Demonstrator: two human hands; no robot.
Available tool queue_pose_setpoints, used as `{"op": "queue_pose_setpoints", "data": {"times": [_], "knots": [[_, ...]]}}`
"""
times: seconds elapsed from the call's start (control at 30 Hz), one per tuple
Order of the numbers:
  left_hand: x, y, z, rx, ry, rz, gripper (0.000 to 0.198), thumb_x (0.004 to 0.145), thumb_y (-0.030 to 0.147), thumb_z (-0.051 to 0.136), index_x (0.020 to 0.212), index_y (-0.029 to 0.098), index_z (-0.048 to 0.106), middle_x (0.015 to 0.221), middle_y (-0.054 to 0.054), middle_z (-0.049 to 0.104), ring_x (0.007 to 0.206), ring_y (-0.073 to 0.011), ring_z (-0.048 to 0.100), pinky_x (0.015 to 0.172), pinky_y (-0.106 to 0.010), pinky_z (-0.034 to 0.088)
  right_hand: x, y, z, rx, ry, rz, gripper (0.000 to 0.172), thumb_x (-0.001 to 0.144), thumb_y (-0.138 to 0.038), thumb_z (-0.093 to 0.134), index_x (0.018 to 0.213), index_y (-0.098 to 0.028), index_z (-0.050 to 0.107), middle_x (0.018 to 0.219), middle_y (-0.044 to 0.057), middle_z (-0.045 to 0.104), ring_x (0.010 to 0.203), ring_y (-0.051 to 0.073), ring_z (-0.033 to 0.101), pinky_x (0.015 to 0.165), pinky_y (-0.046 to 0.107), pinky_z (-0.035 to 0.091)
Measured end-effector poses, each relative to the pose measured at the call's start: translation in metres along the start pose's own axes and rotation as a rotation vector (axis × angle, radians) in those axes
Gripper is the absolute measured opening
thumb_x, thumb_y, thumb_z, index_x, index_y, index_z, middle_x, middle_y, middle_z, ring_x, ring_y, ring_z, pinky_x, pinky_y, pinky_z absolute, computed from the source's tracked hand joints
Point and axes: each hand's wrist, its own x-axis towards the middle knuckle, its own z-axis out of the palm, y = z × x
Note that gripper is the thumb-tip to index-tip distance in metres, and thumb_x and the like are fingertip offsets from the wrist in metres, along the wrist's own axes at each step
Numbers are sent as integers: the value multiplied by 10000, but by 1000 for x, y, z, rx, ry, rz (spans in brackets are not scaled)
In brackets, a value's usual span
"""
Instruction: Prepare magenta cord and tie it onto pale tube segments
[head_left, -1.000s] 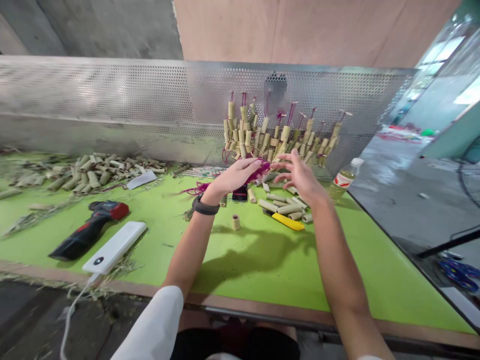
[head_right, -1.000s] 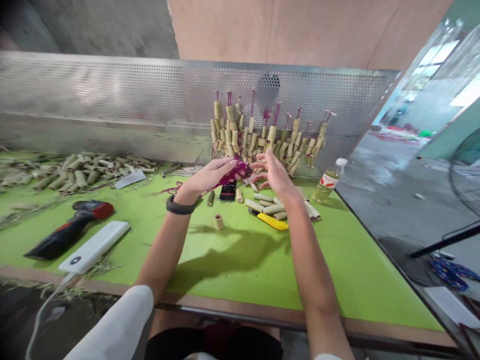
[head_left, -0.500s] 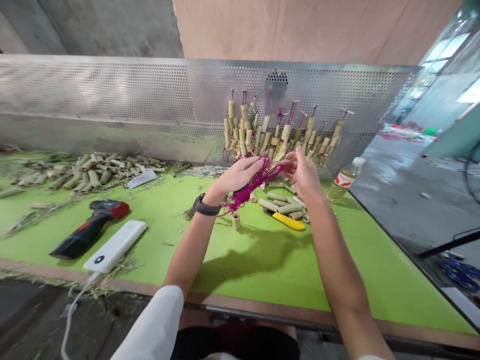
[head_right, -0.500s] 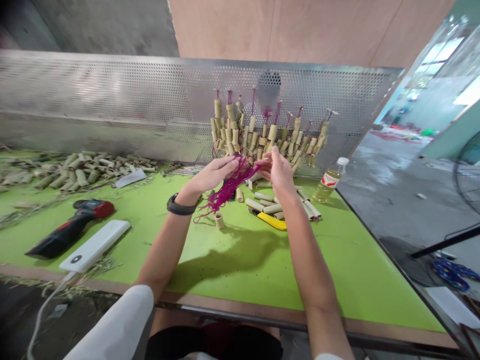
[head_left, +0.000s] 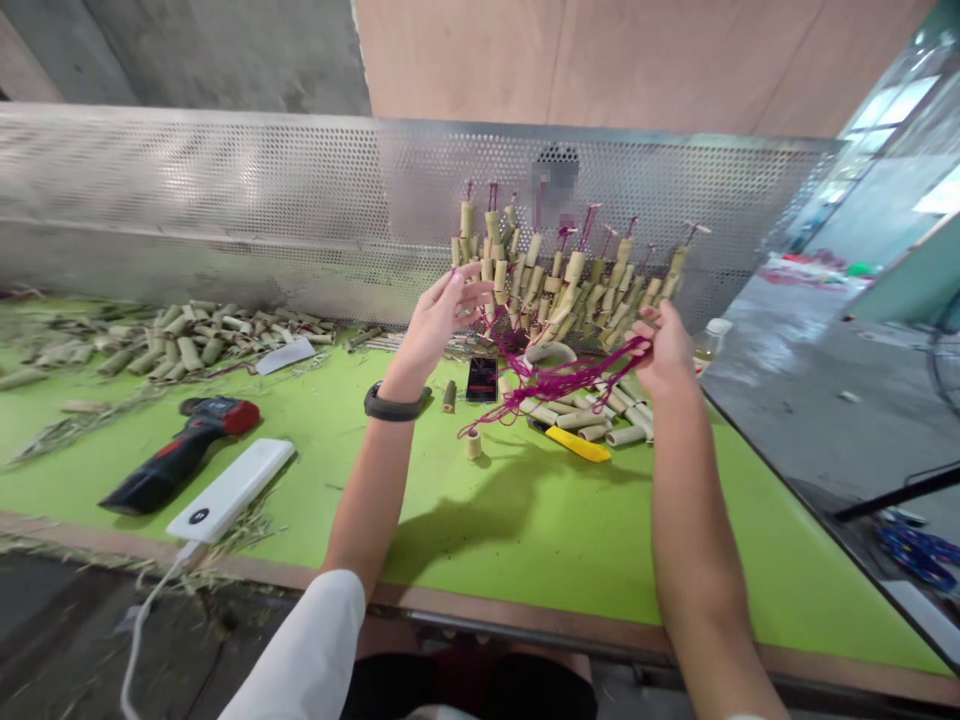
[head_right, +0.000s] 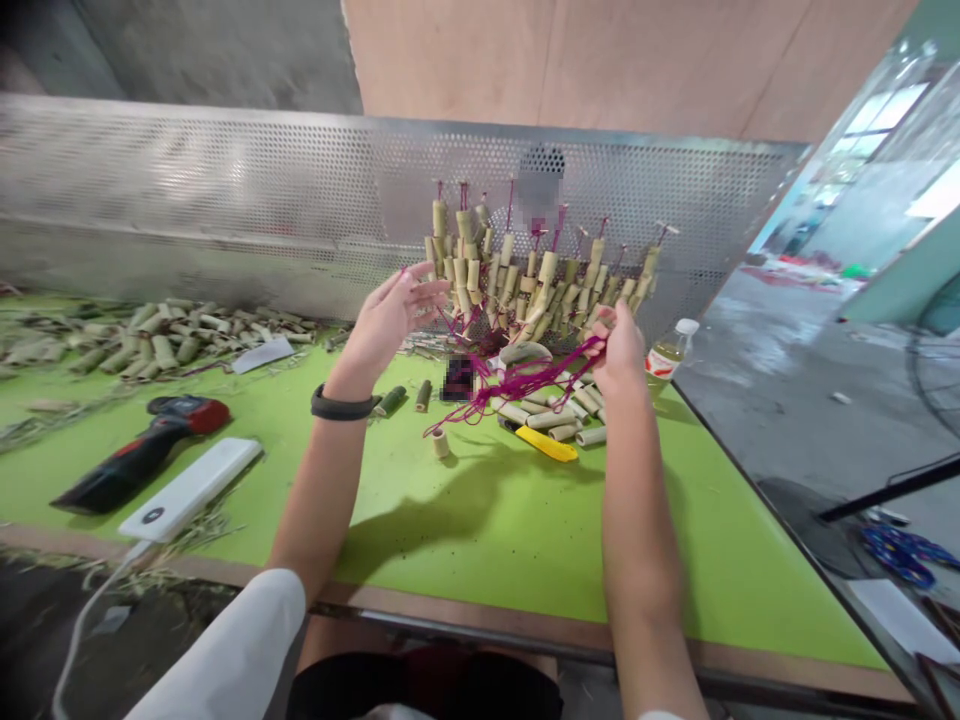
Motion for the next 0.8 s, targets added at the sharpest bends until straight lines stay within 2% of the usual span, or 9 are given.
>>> {"op": "queue_pose_setpoints", "data": {"times": [0.1, 0.2, 0.33, 0.5, 0.7, 0.8], "knots": [[5, 1, -13, -53, 112, 7, 361, 1089, 463, 464, 1260, 227, 677, 1260, -104, 765, 1167, -225, 740, 968, -341, 597, 4, -6, -12, 22, 63, 45, 363, 1033, -459, 523, 746, -245, 464, 498, -117, 206, 399, 97, 180, 373, 191, 160], [8, 0, -29, -57, 252, 9, 336, 1073, 487, 483, 1149, 228, 684, 1216, -99, 776, 1130, -228, 750, 935, -339, 603, 7, -14, -24, 0, 108, 101, 340, 1041, -363, 452, 723, -244, 446, 470, -112, 186, 413, 101, 134, 393, 219, 112], [11, -2, -53, -32, 386, 20, 310, 1056, 496, 502, 1054, 234, 667, 1188, -98, 781, 1102, -221, 753, 919, -335, 598, 9, -22, -40, -48, 136, 119, 293, 1001, -295, 430, 713, -243, 437, 461, -106, 199, 420, 96, 113, 419, 252, 115], [15, -5, -75, -17, 539, 11, 317, 1069, 490, 452, 1022, 241, 642, 1191, -91, 776, 1124, -207, 745, 886, -297, 588, 11, -25, -53, -10, 161, 114, 258, 952, -190, 396, 705, -236, 454, 471, -99, 209, 412, 98, 109, 420, 256, 94], [18, -10, -91, 24, 618, 51, 363, 1046, 573, 481, 960, 244, 608, 1144, -77, 772, 1119, -216, 734, 886, -307, 570, 13, -26, -61, -1, 139, 104, 262, 943, -172, 446, 690, -234, 467, 457, -103, 201, 408, 89, 70, 414, 255, 69], [15, -6, -90, 18, 703, 53, 323, 1074, 479, 425, 917, 244, 580, 1122, -53, 767, 1083, -187, 729, 884, -295, 546, 14, -28, -63, 16, 125, 116, 265, 944, -162, 452, 689, -225, 486, 446, -107, 217, 390, 78, 75, 400, 237, 57]]}}
